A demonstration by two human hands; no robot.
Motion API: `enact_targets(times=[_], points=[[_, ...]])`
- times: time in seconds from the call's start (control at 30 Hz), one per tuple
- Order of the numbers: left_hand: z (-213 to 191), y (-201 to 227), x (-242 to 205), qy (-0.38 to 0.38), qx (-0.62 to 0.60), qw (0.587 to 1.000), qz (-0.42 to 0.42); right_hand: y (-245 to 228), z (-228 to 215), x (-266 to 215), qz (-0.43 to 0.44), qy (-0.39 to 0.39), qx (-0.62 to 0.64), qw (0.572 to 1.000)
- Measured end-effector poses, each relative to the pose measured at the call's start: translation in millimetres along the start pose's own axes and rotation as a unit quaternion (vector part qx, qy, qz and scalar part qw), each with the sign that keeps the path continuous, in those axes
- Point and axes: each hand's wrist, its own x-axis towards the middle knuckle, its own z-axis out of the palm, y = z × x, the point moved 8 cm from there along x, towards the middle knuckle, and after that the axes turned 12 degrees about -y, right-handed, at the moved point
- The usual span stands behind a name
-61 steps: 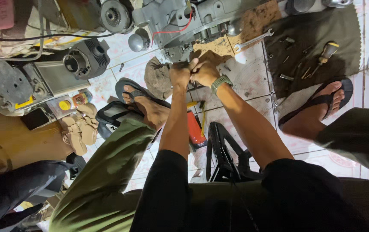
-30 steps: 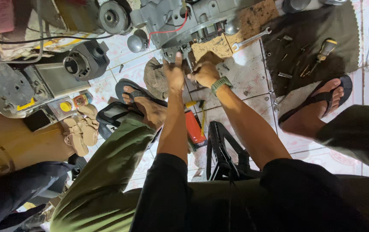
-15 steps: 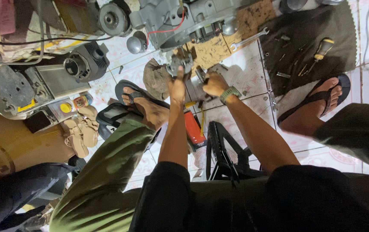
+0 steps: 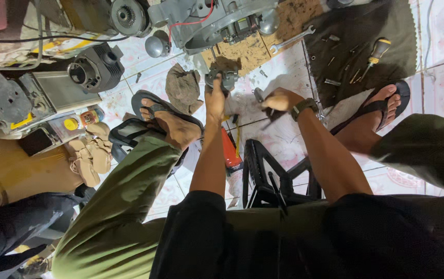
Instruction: The person works on a disassembled engine block placed on the floor, using a screwdriver to remove a component. They then use a wrench to loosen and remove a bolt from the engine part, followed by using pliers to extract a small piece. Finally, they use a wrench to tighten a bolt on a separate metal component held in their hand.
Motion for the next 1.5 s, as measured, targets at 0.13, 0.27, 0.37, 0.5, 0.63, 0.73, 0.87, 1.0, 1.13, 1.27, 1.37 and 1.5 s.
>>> enact_targets(times=[0.13, 0.27, 0.37, 0.5, 0.63, 0.73, 0.87, 1.0, 1.13, 1.27, 1.37, 1.5], points=[[11.2, -5.3, -0.6, -0.026, -0.100, 0.994, -0.035, 33.6, -8.8, 20.2, 0.120, 0.043, -0.192, 0.973], [11.0, -13.0, -6.2, -0.046, -0.150, 0.986, -0.058, 57.7, -15.1, 29.6, 0.203, 0.112, -0.251, 0.940], [14.8, -20.9, -3.7, -0.055, -0.173, 0.980, -0.080, 66.5, -18.9, 34.9, 0.214, 0.131, -0.213, 0.944], [13.3, -16.5, -6.2, -0.055, -0.152, 0.984, -0.079, 39.7, -16.5, 44.0, 0.244, 0.154, -0.219, 0.932], [10.0, -8.6, -9.6, -0.043, -0.135, 0.988, -0.063, -4.8, -56.9, 32.4, 0.272, 0.454, -0.404, 0.746], [11.3, -0.2, -16.7, -0.039, -0.125, 0.990, -0.052, -10.6, -58.3, 51.5, 0.084, 0.336, -0.281, 0.895], [18.8, 12.3, -36.7, -0.040, -0.114, 0.992, -0.045, -21.6, -49.3, 49.8, 0.088, 0.279, -0.215, 0.932], [3.8, 3.3, -57.1, -0.011, -0.112, 0.992, -0.051, -43.7, -62.8, 11.3, -0.035, 0.368, -0.036, 0.928], [34.7, 35.4, -76.9, -0.043, -0.177, 0.983, -0.016, -97.4, -63.8, -64.7, -0.220, 0.352, 0.253, 0.874], [54.4, 57.7, -107.7, -0.036, -0.239, 0.970, -0.005, -144.5, -54.3, -136.9, -0.260, 0.342, 0.221, 0.876], [79.1, 89.0, -151.7, -0.056, -0.262, 0.963, 0.023, -156.2, -45.5, -161.1, -0.221, 0.386, 0.113, 0.888], [82.9, 81.6, -165.8, -0.070, -0.273, 0.959, 0.035, -156.7, -31.6, -165.6, -0.235, 0.392, 0.168, 0.873]])
